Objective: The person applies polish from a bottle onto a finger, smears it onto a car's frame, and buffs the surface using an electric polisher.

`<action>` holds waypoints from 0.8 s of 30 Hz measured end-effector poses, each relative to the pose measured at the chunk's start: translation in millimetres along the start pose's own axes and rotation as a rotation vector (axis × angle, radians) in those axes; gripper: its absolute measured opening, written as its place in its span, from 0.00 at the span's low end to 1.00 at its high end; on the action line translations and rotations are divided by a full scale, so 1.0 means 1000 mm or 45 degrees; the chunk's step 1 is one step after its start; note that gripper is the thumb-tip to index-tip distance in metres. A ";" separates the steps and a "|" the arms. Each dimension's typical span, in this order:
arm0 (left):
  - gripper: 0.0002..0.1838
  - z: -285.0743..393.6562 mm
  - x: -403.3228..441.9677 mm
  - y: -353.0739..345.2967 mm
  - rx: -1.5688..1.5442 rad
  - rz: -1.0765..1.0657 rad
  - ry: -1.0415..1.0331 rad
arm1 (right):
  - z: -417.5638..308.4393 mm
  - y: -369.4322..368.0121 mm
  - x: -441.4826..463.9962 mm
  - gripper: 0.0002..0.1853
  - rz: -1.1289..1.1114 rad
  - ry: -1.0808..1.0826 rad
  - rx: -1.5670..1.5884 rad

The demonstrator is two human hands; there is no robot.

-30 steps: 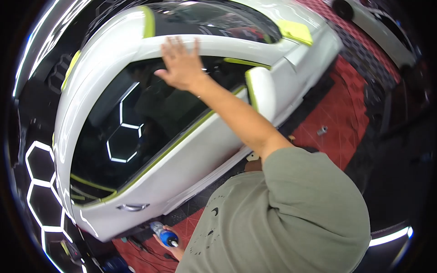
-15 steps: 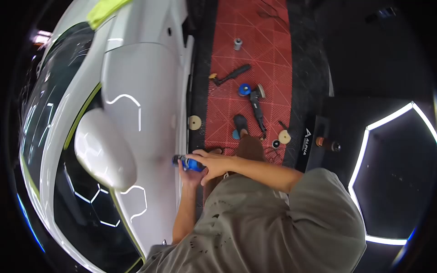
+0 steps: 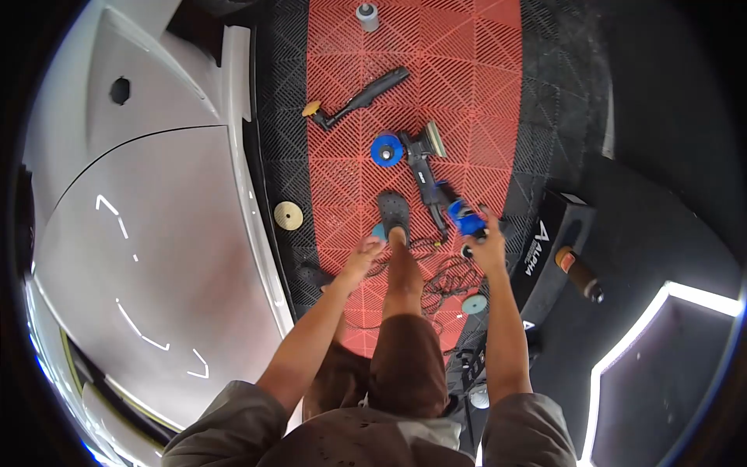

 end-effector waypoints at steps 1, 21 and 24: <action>0.32 -0.001 0.030 0.017 -0.034 0.056 -0.004 | 0.016 0.003 0.022 0.42 0.050 -0.048 -0.124; 0.25 0.223 0.367 0.246 -0.041 1.184 -0.939 | 0.096 -0.012 -0.043 0.34 -0.026 -0.419 -0.218; 0.26 0.200 0.339 0.208 -1.087 0.445 -1.551 | 0.049 -0.002 -0.057 0.26 0.213 -0.420 0.176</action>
Point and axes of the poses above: each hand's wrist, its own x-axis towards the middle knuckle, its own y-axis out of the back of the hand, z = x × y, the point moved 6 cm from there along x, towards the middle knuckle, and after that the axes turned 5 degrees about y, right-handed, at the moved point
